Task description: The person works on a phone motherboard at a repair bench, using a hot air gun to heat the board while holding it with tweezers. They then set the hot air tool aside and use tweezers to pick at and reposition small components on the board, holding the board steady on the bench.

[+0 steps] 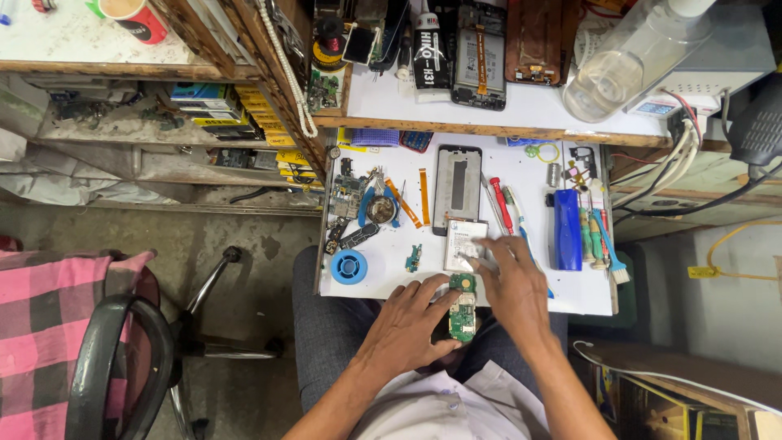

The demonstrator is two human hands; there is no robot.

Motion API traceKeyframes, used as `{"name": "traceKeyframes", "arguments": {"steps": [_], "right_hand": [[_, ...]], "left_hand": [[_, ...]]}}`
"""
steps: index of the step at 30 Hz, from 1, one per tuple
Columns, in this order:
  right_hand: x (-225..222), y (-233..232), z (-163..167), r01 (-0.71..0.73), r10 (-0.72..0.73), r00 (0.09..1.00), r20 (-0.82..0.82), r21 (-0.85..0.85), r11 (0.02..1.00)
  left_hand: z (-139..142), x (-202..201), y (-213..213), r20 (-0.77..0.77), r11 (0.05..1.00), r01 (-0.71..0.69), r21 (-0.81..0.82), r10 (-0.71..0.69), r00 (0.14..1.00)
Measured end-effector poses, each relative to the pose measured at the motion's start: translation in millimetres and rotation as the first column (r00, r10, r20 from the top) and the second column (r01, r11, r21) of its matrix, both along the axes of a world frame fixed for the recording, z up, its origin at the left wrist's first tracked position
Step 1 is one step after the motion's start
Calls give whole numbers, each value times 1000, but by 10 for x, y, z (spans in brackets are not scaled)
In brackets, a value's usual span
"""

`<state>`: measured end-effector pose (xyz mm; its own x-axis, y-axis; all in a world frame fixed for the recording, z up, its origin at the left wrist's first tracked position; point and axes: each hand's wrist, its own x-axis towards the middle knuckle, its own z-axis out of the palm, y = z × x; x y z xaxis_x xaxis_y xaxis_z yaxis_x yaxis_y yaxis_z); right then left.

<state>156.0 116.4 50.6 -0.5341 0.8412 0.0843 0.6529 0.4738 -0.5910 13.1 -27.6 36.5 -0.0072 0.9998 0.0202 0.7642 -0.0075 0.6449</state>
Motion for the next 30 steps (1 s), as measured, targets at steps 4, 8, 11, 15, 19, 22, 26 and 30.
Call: {"name": "traceKeyframes", "arguments": {"steps": [4, 8, 11, 15, 19, 22, 26, 30], "right_hand": [[15, 236, 136, -208, 204, 975, 89, 36, 978], [58, 371, 250, -329, 330, 927, 178, -32, 944], [75, 418, 265, -382, 379, 896, 230, -32, 924], [87, 513, 255, -468, 455, 847, 273, -21, 884], [82, 585, 269, -490, 477, 803, 358, -60, 870], [96, 575, 297, -497, 485, 788, 379, -73, 865], [138, 535, 322, -511, 501, 786, 362, -77, 856], [167, 485, 312, -509, 491, 796, 354, -47, 859]], "left_hand": [[17, -4, 0, -5, 1000, -5, -4, 4, 1000], [33, -6, 8, -8, 1000, -6, -10, 6, 1000], [35, -2, 5, -6, 999, -17, 31, 18, 1000], [29, -6, 17, -5, 999, 4, -34, -4, 1000], [34, -5, 24, -16, 1000, 10, -25, -10, 1000], [45, -9, 20, -8, 1000, 4, -23, -4, 1000], [59, -17, 14, -10, 1000, 7, -28, -8, 1000], [64, -12, -1, -27, 999, 27, -16, -28, 999]]}}
